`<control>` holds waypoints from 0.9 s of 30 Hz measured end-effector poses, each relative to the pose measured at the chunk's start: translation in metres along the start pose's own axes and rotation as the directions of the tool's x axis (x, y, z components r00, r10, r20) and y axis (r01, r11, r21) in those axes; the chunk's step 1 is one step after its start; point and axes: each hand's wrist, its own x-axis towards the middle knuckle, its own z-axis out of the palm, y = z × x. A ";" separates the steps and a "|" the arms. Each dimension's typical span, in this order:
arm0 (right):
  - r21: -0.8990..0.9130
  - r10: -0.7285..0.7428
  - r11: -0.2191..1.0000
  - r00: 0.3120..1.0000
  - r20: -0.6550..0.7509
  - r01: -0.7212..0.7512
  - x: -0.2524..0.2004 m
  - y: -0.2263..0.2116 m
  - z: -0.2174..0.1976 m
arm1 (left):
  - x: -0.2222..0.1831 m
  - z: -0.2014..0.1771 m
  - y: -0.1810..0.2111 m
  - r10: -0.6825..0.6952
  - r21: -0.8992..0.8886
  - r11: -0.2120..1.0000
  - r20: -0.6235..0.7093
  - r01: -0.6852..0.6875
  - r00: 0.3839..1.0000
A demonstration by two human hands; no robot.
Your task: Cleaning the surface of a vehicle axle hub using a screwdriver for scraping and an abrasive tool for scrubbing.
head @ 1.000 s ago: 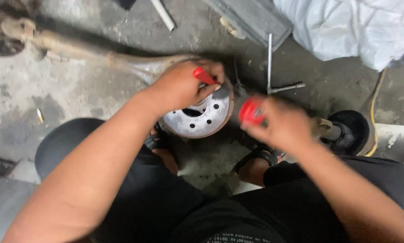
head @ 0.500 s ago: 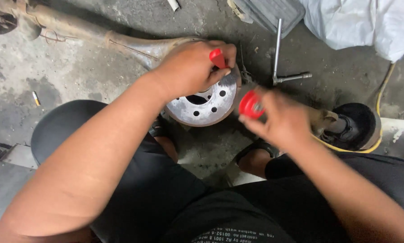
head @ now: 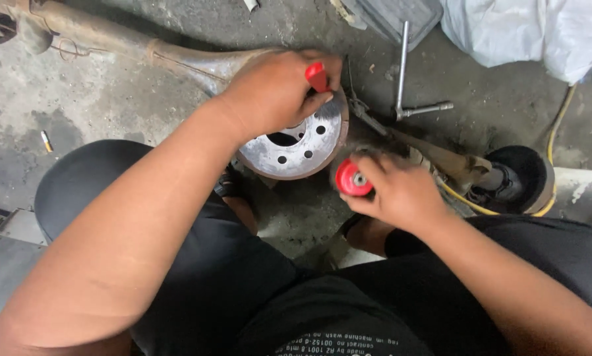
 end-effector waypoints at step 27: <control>0.260 0.183 0.938 0.965 0.186 -0.228 0.028 0.056 -0.042 | -0.016 -0.015 -0.006 0.212 -0.029 0.977 -0.005 -0.212 0.977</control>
